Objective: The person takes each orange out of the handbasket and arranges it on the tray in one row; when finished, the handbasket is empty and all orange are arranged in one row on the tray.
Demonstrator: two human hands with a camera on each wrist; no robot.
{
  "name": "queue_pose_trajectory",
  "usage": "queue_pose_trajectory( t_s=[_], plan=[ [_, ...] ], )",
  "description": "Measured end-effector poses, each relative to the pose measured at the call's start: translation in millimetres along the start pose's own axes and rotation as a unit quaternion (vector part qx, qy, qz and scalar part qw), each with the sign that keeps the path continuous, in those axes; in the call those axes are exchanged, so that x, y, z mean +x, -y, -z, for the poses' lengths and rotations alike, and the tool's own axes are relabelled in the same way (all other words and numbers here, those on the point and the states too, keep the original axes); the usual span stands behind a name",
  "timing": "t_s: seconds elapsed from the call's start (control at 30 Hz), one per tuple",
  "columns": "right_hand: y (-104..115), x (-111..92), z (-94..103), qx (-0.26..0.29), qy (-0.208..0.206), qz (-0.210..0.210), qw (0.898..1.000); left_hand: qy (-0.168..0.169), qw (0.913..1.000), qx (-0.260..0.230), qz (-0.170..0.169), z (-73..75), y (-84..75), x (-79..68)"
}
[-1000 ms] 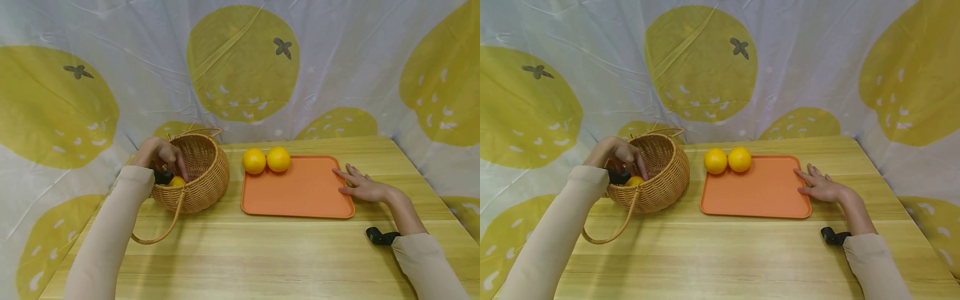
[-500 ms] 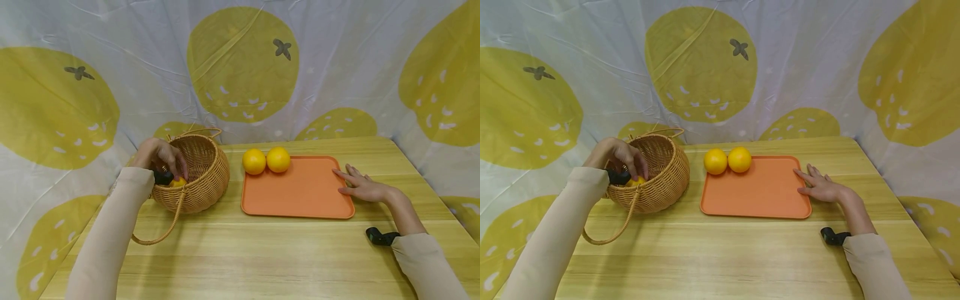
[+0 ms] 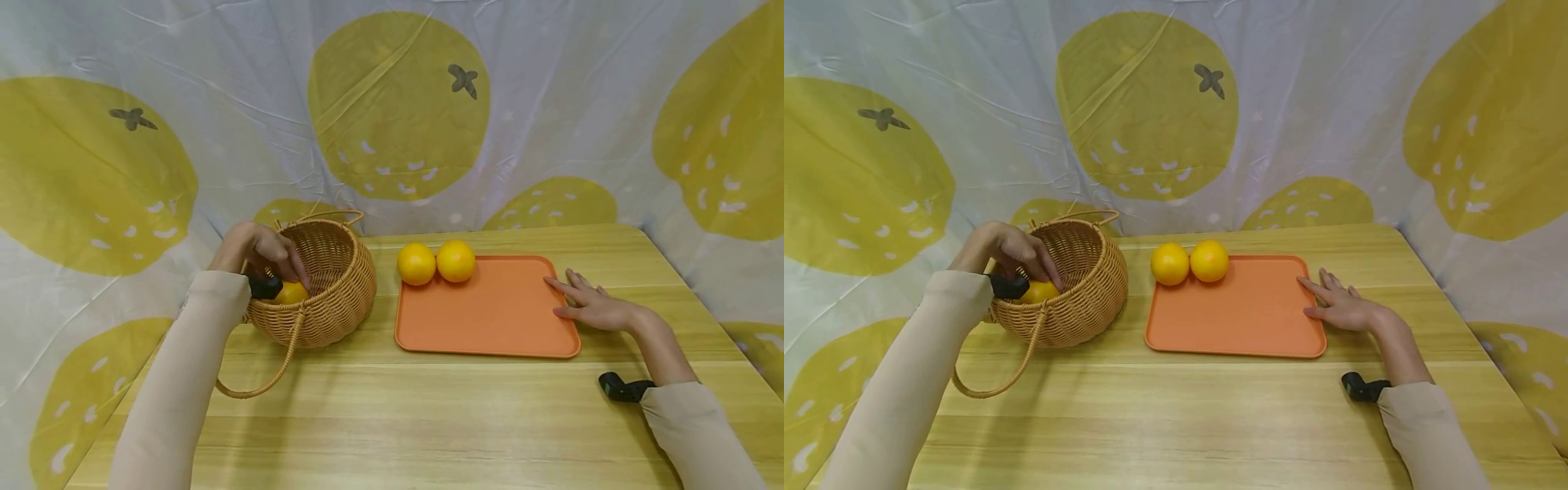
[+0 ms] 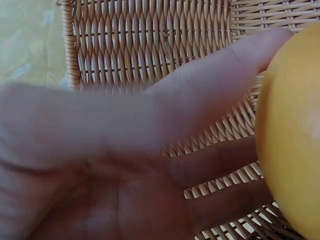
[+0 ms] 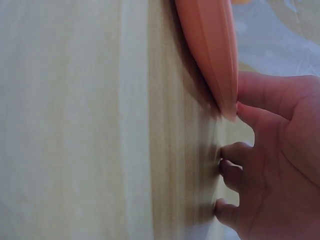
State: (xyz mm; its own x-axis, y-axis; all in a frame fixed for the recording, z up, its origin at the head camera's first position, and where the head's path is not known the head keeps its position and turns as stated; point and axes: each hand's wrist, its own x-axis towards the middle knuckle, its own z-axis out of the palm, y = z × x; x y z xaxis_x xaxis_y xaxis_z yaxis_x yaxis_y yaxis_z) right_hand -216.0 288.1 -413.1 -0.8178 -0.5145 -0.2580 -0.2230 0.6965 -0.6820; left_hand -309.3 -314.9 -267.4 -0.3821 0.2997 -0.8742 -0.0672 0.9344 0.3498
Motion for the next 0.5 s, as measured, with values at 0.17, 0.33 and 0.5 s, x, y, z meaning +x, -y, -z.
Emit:
queue_pose_trajectory(
  t_s=[0.17, 0.33, 0.5],
  plan=[
    [0.0, -0.6, 0.3, -0.002, 0.001, -0.003, 1.000, -0.032, 0.9994, 0.000, 0.014, -4.6, -1.7, 1.0],
    [-0.5, 0.5, 0.1, -0.004, 0.000, -0.001, 1.000, -0.042, 0.9988, -0.016, 0.019, -7.1, -1.7, 2.8],
    [1.2, 0.7, -0.3, 0.000, -0.001, -0.006, 1.000, -0.032, 0.9987, -0.039, 0.006, -5.9, 0.2, 5.2]
  ],
)
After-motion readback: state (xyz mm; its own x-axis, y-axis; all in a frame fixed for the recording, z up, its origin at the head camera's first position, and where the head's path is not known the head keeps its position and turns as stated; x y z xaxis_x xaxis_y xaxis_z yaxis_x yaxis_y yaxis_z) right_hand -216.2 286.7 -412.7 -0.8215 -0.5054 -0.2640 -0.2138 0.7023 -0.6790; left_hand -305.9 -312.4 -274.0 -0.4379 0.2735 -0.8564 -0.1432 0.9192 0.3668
